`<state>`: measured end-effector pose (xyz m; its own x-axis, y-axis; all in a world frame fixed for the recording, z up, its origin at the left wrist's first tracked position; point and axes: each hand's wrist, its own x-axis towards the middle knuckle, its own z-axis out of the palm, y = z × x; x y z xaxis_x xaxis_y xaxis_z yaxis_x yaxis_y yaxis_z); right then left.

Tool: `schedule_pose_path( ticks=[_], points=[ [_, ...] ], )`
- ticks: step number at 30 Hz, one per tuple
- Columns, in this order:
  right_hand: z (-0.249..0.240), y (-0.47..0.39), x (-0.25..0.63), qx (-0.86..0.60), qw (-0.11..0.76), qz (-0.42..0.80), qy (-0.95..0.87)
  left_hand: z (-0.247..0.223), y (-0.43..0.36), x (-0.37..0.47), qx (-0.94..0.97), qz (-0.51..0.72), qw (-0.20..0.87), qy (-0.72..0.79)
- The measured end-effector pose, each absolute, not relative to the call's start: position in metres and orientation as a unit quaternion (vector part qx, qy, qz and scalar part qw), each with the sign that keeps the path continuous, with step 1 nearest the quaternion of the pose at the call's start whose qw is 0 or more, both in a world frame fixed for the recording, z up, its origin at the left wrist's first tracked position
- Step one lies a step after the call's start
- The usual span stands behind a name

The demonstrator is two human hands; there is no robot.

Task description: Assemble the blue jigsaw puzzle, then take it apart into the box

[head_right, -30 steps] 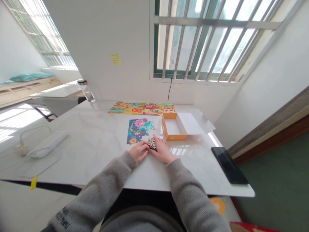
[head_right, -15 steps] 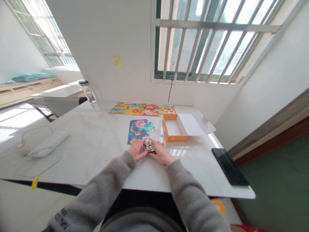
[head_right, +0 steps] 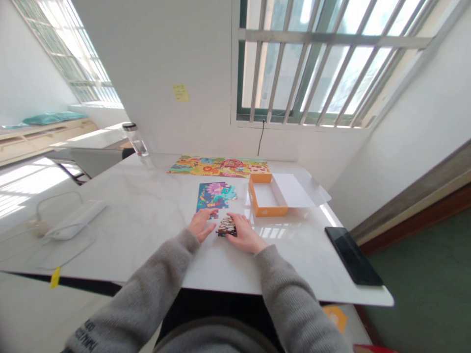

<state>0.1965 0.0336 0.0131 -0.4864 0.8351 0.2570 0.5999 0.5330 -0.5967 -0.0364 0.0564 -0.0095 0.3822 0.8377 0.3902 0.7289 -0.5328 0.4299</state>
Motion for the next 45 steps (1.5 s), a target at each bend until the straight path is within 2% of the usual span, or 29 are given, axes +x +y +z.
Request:
schedule_pose_path(
  ticks=[7,13,20,25,28,38,45],
  points=[
    [0.011,0.039,0.205,-0.465,0.287,0.206,-0.812,-0.004,0.072,-0.084,0.754,0.199,0.024,0.626],
    [0.013,0.041,0.207,-0.488,0.308,0.199,-0.792,-0.003,0.054,-0.054,0.811,0.176,0.020,0.558],
    [0.022,0.040,0.207,-0.477,0.374,0.320,-0.729,-0.011,0.066,-0.040,0.883,0.218,0.110,0.401],
    [0.023,0.040,0.204,-0.486,0.378,0.301,-0.728,-0.002,0.116,-0.070,0.777,0.201,0.032,0.596],
    [0.022,0.038,0.203,-0.485,0.370,0.289,-0.738,0.000,0.146,-0.086,0.719,0.187,0.051,0.667],
    [0.016,0.034,0.201,-0.476,0.330,0.287,-0.763,0.001,0.176,-0.085,0.664,0.225,0.127,0.702],
    [0.019,0.037,0.206,-0.518,0.337,0.262,-0.741,0.007,0.132,-0.097,0.664,0.163,0.113,0.721]
  ],
)
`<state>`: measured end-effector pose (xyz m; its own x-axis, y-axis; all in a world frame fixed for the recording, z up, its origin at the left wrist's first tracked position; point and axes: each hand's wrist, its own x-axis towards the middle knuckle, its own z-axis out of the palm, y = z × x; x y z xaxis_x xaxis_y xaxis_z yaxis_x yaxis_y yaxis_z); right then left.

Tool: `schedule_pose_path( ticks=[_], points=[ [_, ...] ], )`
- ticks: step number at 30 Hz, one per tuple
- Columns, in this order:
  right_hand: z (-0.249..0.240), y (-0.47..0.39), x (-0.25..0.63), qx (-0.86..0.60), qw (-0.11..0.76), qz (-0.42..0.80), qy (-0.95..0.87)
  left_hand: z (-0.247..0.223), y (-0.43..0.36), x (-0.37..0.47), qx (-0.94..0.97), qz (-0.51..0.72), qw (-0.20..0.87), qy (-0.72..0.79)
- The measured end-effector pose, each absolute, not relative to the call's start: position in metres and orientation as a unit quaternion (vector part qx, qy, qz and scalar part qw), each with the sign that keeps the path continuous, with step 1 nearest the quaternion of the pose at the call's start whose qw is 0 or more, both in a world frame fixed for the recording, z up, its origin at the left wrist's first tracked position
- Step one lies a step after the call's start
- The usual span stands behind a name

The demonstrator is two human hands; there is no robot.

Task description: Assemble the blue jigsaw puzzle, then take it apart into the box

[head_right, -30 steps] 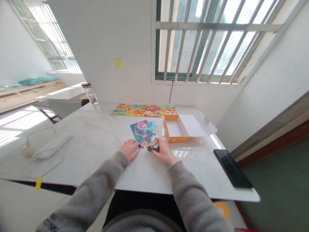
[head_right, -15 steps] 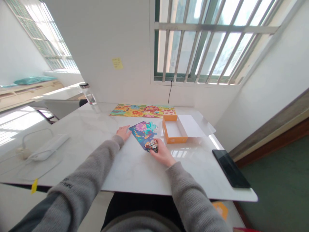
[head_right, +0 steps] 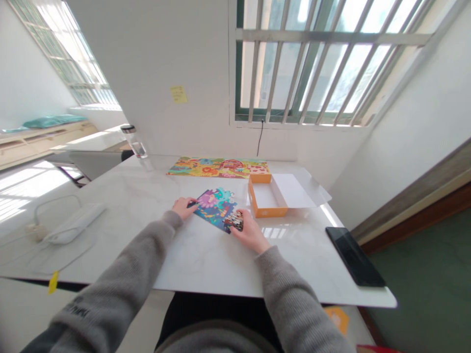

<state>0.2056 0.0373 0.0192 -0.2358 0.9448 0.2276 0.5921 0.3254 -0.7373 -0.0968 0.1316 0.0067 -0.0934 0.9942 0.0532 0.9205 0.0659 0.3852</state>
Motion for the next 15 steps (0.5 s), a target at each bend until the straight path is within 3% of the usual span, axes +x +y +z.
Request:
schedule_pose_path(
  ticks=[7,11,15],
  points=[
    [0.018,0.041,0.211,-0.556,0.338,0.214,-0.728,-0.021,0.057,-0.103,0.731,0.223,0.102,0.637],
    [0.013,0.044,0.213,-0.556,0.345,0.211,-0.726,-0.033,0.061,-0.119,0.785,0.261,0.156,0.539],
    [0.011,0.045,0.213,-0.562,0.351,0.211,-0.719,-0.034,0.073,-0.126,0.828,0.262,0.109,0.484]
  ],
)
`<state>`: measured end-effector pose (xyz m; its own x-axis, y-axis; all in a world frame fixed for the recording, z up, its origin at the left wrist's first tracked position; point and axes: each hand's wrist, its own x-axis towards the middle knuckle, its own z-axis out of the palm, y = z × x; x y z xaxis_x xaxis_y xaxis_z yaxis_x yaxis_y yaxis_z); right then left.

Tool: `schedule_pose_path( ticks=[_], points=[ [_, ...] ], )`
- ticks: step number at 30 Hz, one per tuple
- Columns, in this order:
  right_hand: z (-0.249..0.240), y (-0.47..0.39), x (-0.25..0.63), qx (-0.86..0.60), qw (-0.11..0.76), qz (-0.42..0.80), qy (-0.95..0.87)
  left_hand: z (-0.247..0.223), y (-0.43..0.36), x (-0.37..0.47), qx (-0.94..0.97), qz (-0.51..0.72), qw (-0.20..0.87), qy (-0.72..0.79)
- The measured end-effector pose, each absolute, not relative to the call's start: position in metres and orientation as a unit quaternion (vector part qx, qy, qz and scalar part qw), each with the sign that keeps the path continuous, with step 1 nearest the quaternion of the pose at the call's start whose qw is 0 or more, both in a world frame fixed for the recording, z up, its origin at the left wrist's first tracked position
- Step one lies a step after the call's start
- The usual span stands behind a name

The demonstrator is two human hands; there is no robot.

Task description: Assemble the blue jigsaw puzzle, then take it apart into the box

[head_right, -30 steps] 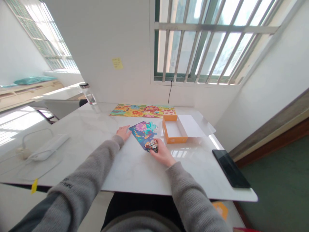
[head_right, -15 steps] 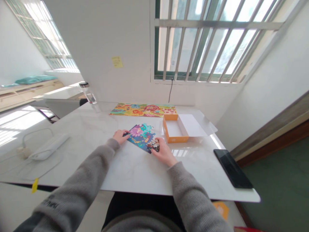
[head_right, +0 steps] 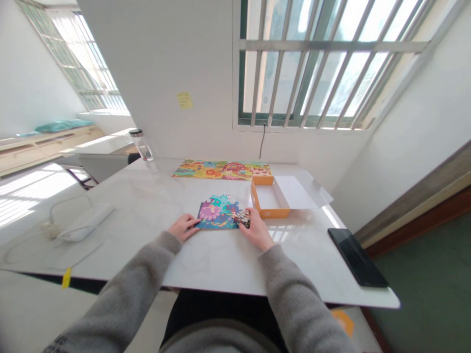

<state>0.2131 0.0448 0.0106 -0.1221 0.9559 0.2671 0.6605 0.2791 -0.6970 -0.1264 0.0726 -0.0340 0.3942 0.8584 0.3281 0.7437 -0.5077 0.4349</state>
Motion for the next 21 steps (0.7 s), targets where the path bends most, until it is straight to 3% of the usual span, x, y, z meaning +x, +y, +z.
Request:
schedule_pose_path(
  ticks=[6,21],
  points=[
    [0.012,0.044,0.212,-0.561,0.343,0.212,-0.723,-0.021,0.070,-0.123,0.833,0.248,0.035,0.493],
    [0.010,0.046,0.212,-0.561,0.335,0.212,-0.727,0.000,0.051,-0.110,0.730,0.426,0.173,0.505]
  ],
)
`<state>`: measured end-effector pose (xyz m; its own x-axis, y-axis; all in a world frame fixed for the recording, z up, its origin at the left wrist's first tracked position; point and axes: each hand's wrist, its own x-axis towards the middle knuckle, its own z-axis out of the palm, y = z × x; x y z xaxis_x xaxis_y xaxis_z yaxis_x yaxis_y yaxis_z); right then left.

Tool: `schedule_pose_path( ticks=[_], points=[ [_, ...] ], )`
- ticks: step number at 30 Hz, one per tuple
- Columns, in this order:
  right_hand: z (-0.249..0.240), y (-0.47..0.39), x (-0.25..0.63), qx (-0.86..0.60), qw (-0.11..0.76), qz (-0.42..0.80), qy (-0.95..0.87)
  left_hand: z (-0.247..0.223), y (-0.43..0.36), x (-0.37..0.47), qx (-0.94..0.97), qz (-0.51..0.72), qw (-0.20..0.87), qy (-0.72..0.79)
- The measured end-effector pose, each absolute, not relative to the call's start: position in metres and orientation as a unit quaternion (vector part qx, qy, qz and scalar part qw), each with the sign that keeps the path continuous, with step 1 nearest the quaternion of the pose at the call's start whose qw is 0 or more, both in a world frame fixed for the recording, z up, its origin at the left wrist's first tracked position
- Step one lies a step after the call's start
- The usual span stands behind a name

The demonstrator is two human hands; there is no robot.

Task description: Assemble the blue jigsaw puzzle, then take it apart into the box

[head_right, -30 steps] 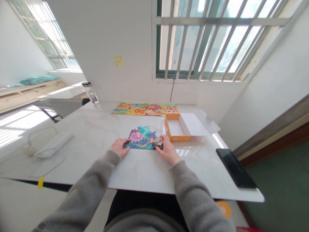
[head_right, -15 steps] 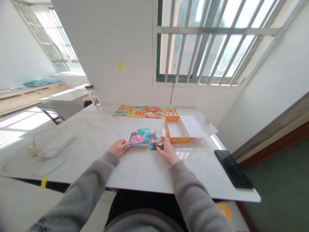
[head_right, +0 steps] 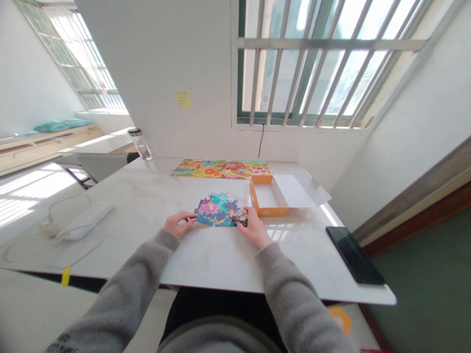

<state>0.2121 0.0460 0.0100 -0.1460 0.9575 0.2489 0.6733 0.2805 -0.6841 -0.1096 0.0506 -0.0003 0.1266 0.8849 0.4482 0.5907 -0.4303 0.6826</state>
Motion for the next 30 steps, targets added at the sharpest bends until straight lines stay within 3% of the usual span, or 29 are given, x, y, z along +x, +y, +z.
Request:
schedule_pose_path(
  ticks=[8,14,24,30],
  points=[
    [0.004,0.050,0.212,-0.533,0.366,0.209,-0.733,-0.014,0.056,-0.104,0.655,0.511,0.286,0.477],
    [0.006,0.045,0.199,-0.474,0.423,0.194,-0.747,-0.010,0.056,-0.100,0.601,0.498,0.346,0.521],
    [0.012,0.031,0.188,-0.469,0.321,0.203,-0.798,0.007,0.031,-0.061,0.710,0.399,0.340,0.471],
    [0.013,0.029,0.193,-0.434,0.292,0.231,-0.821,0.008,0.020,-0.041,0.774,0.317,0.264,0.480]
  ],
)
